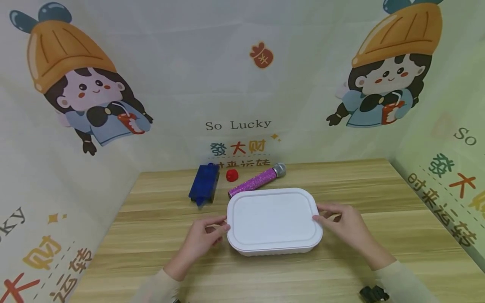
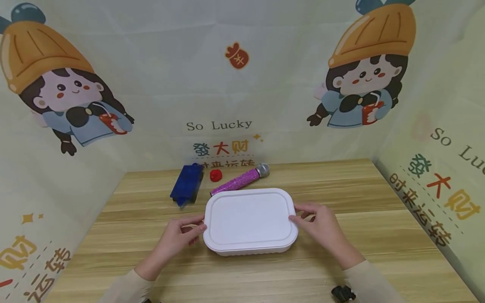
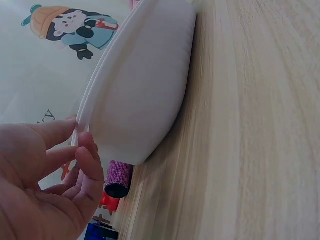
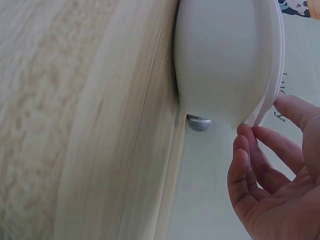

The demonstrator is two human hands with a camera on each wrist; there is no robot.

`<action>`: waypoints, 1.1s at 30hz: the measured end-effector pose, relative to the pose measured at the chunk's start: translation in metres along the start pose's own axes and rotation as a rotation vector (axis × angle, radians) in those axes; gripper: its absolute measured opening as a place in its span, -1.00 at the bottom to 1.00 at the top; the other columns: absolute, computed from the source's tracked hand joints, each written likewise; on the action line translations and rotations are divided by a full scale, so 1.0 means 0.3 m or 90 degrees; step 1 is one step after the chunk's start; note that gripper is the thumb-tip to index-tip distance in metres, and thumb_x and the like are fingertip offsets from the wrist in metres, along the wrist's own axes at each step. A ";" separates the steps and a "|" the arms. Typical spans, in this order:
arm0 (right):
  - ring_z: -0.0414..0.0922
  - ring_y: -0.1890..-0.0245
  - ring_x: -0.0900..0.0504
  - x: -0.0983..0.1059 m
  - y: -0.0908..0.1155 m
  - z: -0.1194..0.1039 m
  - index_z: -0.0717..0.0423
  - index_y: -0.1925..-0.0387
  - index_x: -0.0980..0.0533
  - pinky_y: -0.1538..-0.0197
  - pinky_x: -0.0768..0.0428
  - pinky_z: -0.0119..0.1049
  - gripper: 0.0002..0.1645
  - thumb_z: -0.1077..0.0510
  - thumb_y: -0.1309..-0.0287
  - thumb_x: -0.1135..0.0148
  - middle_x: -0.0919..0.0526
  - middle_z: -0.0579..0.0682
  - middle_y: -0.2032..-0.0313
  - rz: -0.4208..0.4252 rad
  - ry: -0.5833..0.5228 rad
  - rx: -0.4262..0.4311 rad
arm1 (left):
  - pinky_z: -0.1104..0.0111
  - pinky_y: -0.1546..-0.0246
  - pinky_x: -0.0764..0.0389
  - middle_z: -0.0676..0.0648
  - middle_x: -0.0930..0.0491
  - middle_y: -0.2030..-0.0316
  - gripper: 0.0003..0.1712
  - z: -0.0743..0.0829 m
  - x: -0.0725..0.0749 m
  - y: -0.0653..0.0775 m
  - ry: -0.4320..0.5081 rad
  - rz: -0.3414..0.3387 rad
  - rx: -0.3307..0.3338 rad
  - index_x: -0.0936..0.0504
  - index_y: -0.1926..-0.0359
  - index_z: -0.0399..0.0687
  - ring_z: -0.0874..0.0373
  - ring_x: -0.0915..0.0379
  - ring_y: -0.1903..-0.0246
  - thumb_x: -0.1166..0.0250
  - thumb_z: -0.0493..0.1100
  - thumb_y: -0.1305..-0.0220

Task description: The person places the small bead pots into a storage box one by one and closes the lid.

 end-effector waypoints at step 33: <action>-0.02 -0.26 -0.59 -0.013 0.009 -0.011 0.09 -0.23 -0.62 0.01 -0.70 -0.28 -0.42 0.02 -0.21 -0.50 -0.57 0.11 -0.35 -0.149 0.044 0.175 | 0.46 0.26 -0.70 -0.07 -0.39 -0.47 -0.40 0.074 -0.041 -0.006 -0.192 -0.131 -0.191 -0.57 -0.35 -0.04 0.24 -0.59 0.16 -0.44 -0.03 -0.34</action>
Point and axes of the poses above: each hand's wrist, its own y-axis away from the middle knuckle, its own x-axis out of the back of the hand, z = x × y, the point moved 10 cm from there along -y, towards the middle knuckle
